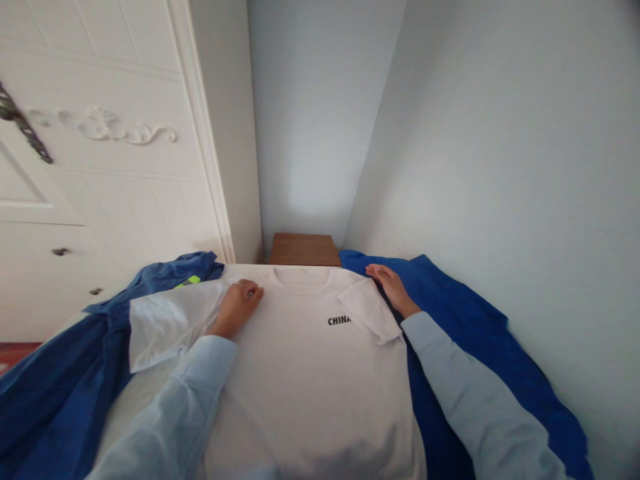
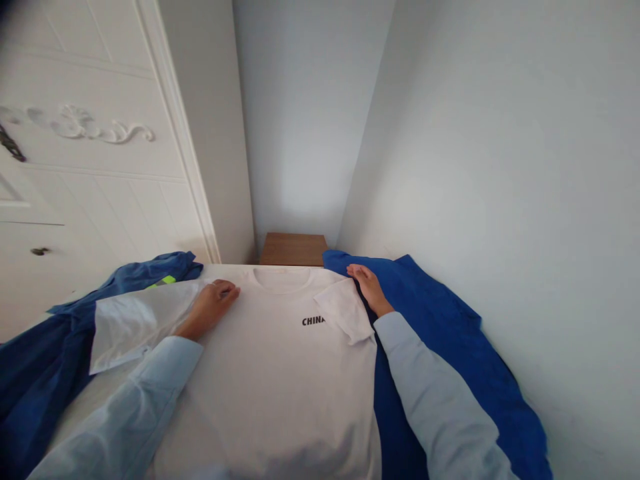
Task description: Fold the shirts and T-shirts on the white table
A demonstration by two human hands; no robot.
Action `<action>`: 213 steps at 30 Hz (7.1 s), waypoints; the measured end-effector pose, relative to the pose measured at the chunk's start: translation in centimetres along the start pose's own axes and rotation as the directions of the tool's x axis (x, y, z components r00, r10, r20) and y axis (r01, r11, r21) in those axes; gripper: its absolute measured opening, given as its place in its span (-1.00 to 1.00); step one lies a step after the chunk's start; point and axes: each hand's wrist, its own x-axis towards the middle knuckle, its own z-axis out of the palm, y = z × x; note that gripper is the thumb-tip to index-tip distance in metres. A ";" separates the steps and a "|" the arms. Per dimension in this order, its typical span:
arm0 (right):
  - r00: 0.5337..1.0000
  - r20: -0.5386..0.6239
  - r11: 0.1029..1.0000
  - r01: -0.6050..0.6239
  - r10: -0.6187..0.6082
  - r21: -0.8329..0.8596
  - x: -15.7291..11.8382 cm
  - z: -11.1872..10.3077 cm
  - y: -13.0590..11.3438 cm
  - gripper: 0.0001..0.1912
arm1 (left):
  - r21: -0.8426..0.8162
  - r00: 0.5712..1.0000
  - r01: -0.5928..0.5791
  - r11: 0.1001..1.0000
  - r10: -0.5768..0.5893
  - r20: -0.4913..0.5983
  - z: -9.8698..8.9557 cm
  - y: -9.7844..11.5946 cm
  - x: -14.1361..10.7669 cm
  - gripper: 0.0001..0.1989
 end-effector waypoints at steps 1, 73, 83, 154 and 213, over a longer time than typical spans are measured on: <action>0.999 -0.029 0.998 -0.020 0.019 -0.051 0.1 -0.3 0.0 -0.59 | -0.005 1.000 0.002 1.000 -0.002 0.002 0.0 -0.1 0.0 -0.64; 0.864 0.201 0.871 -0.398 0.461 -0.289 -2.9 -3.3 -6.8 -0.82 | -0.055 0.999 -0.033 0.998 0.032 -0.028 0.4 -0.8 0.2 -0.62; 0.878 0.143 0.866 -0.401 0.456 -0.298 -2.6 -3.4 -6.1 -0.83 | -0.045 0.999 -0.039 0.998 0.038 -0.022 0.4 -0.7 0.1 -0.61; 0.831 0.509 0.897 0.382 -0.227 -0.224 -3.3 1.9 -3.3 -0.46 | 0.124 0.999 0.014 0.992 -0.010 -0.032 0.4 0.4 -0.2 -0.64; 0.984 0.042 0.984 0.174 -0.172 -0.031 -2.4 2.0 -4.3 -0.74 | 0.455 0.834 0.550 0.700 -0.494 -0.247 -15.5 -4.5 -5.2 -0.68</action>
